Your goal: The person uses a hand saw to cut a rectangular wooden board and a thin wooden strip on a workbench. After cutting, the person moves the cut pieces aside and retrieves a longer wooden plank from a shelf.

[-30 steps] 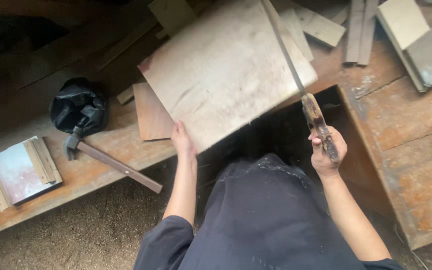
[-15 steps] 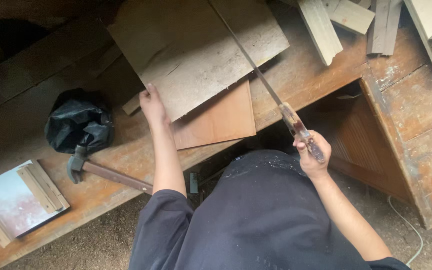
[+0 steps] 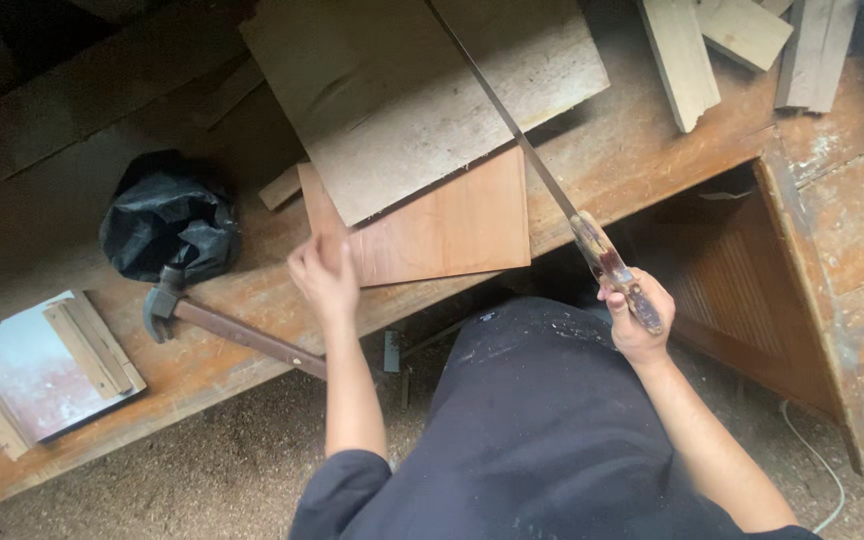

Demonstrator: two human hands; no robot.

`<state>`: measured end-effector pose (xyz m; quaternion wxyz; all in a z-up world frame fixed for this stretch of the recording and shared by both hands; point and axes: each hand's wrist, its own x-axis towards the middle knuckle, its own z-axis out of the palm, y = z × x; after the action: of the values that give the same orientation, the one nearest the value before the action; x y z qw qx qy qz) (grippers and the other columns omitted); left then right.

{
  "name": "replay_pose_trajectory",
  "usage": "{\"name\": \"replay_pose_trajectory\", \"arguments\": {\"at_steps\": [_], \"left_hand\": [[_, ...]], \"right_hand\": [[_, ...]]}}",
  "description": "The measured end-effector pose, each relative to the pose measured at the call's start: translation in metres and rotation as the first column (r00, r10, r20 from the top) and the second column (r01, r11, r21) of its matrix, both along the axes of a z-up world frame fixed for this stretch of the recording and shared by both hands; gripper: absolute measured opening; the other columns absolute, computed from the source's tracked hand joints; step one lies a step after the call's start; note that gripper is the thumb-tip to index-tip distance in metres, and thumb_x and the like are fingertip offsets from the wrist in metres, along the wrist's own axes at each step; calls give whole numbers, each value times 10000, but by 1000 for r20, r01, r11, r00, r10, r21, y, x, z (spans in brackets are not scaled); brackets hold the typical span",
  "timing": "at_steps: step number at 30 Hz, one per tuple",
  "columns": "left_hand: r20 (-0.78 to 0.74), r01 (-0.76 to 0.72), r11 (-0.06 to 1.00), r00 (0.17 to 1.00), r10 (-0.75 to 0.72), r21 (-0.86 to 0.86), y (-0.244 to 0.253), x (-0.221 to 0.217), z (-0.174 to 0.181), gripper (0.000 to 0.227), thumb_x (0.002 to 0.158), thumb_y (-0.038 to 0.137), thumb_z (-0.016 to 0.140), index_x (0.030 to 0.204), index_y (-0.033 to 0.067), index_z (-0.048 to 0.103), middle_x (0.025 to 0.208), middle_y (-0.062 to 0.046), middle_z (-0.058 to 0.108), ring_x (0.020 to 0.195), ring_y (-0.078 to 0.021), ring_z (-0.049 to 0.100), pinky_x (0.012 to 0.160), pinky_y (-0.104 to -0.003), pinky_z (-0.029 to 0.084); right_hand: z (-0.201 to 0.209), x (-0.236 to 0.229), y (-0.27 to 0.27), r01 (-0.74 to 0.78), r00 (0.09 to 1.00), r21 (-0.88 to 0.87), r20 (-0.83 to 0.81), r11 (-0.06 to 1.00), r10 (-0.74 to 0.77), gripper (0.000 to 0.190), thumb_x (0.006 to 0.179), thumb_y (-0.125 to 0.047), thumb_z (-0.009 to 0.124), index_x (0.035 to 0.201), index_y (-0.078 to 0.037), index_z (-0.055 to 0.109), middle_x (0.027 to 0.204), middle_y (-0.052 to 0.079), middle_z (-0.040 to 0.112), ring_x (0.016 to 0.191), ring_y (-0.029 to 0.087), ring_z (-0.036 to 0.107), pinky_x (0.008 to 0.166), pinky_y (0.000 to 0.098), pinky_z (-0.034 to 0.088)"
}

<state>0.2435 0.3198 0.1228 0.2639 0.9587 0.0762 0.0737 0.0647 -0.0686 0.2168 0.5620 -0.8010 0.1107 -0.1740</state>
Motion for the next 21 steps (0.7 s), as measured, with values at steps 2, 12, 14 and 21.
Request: {"name": "replay_pose_trajectory", "arguments": {"at_steps": [2, 12, 14, 21], "left_hand": [[0, -50, 999, 999, 50, -8, -3, -25, -5, 600, 861, 281, 810, 1357, 15, 602, 1276, -261, 543, 1212, -413, 494, 1028, -543, 388], [-345, -305, 554, 938, 34, -775, 26, -30, -60, 357, 1077, 214, 700, 1266, -88, 674, 1066, -102, 690, 926, -157, 590, 842, -319, 492], [-389, -370, 456, 920, 55, -809, 18, -47, -64, 302, 1062, 208, 664, 1228, -40, 619, 1107, -68, 712, 993, -114, 641, 905, -266, 518], [-326, -342, 138, 937, 127, -929, -24, -139, -61, 201, 1025, 125, 644, 1153, 14, 536, 1073, -100, 710, 950, -127, 665, 852, -289, 550]], "right_hand": [[-5, -2, 0, -9, 1000, 24, -10, 1000, 10, 490, 1028, -502, 663, 985, -15, 633, 866, 32, 640, 789, 117, 620, 733, 251, 492], [-21, 8, 12, -218, 975, -86, -54, 972, 214, 306, 955, -311, 767, 968, -37, 633, 877, 42, 627, 788, 152, 613, 724, 279, 490], [-21, 13, 14, -234, 971, -69, -70, 970, 229, 305, 933, -289, 780, 997, -25, 641, 868, 41, 631, 783, 165, 610, 729, 286, 496], [-27, 11, 17, -302, 950, -61, -97, 951, 296, 299, 942, -307, 769, 988, -37, 647, 869, 41, 640, 782, 159, 620, 734, 282, 497]]}}
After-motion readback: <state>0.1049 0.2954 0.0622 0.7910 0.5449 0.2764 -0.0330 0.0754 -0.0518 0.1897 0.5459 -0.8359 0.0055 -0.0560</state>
